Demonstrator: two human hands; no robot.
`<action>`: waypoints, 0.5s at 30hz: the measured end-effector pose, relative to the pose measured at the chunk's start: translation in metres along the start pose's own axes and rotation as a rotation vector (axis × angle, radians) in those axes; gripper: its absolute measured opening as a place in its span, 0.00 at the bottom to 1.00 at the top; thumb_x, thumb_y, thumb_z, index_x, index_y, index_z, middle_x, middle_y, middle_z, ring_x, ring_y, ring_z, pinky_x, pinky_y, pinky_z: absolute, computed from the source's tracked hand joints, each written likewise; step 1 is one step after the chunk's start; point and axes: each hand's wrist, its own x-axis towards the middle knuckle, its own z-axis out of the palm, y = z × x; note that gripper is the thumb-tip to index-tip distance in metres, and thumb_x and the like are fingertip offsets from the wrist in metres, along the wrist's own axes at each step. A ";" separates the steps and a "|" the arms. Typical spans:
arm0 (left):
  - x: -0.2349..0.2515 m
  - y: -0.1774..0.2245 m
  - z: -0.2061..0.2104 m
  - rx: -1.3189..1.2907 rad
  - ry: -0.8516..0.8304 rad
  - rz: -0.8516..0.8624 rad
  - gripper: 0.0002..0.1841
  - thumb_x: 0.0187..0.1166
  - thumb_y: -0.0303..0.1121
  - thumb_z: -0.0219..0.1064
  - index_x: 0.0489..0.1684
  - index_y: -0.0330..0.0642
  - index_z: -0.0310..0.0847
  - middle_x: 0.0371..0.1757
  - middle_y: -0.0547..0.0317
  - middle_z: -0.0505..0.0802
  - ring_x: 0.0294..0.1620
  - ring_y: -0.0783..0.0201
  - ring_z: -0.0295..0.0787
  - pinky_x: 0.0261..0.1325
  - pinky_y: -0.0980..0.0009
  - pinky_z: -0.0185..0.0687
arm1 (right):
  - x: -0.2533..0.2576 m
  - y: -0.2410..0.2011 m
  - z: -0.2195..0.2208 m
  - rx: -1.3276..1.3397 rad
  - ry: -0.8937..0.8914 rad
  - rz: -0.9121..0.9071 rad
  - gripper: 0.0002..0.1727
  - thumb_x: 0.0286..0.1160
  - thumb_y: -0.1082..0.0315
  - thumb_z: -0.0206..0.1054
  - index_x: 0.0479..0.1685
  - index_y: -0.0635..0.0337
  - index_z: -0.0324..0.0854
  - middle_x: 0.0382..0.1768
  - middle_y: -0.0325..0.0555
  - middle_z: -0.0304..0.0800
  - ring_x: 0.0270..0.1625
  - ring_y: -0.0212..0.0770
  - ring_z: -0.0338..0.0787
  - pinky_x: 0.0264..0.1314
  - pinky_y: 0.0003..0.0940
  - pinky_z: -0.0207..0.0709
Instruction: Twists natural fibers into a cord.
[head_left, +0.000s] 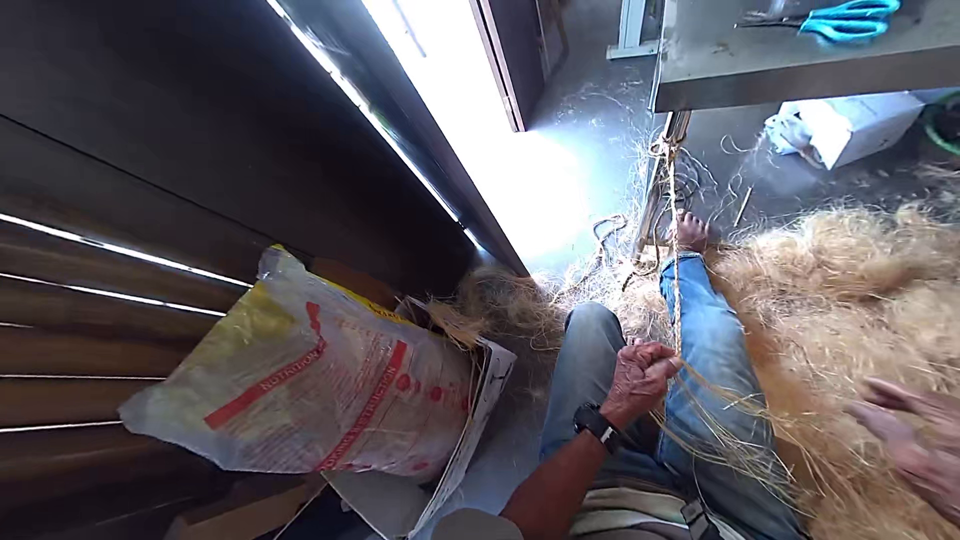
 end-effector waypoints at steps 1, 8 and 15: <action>0.000 0.000 0.001 0.002 -0.004 0.002 0.09 0.78 0.23 0.63 0.30 0.30 0.87 0.25 0.59 0.87 0.28 0.73 0.80 0.39 0.73 0.77 | 0.015 -0.011 0.020 0.073 -0.012 -0.092 0.20 0.81 0.68 0.65 0.63 0.78 0.82 0.53 0.70 0.91 0.56 0.61 0.93 0.66 0.58 0.83; 0.000 0.002 0.001 0.017 -0.014 0.002 0.09 0.78 0.23 0.63 0.31 0.30 0.87 0.26 0.58 0.88 0.29 0.73 0.82 0.41 0.72 0.79 | 0.062 -0.056 0.112 0.530 -0.338 0.071 0.12 0.82 0.71 0.59 0.46 0.64 0.89 0.36 0.42 0.93 0.31 0.32 0.91 0.40 0.32 0.88; 0.001 -0.008 0.000 0.096 -0.018 0.030 0.08 0.77 0.24 0.65 0.31 0.29 0.87 0.25 0.57 0.88 0.28 0.71 0.82 0.40 0.70 0.78 | 0.065 -0.051 0.126 0.714 -0.262 0.198 0.07 0.75 0.75 0.65 0.35 0.61 0.89 0.18 0.33 0.81 0.15 0.23 0.71 0.17 0.19 0.63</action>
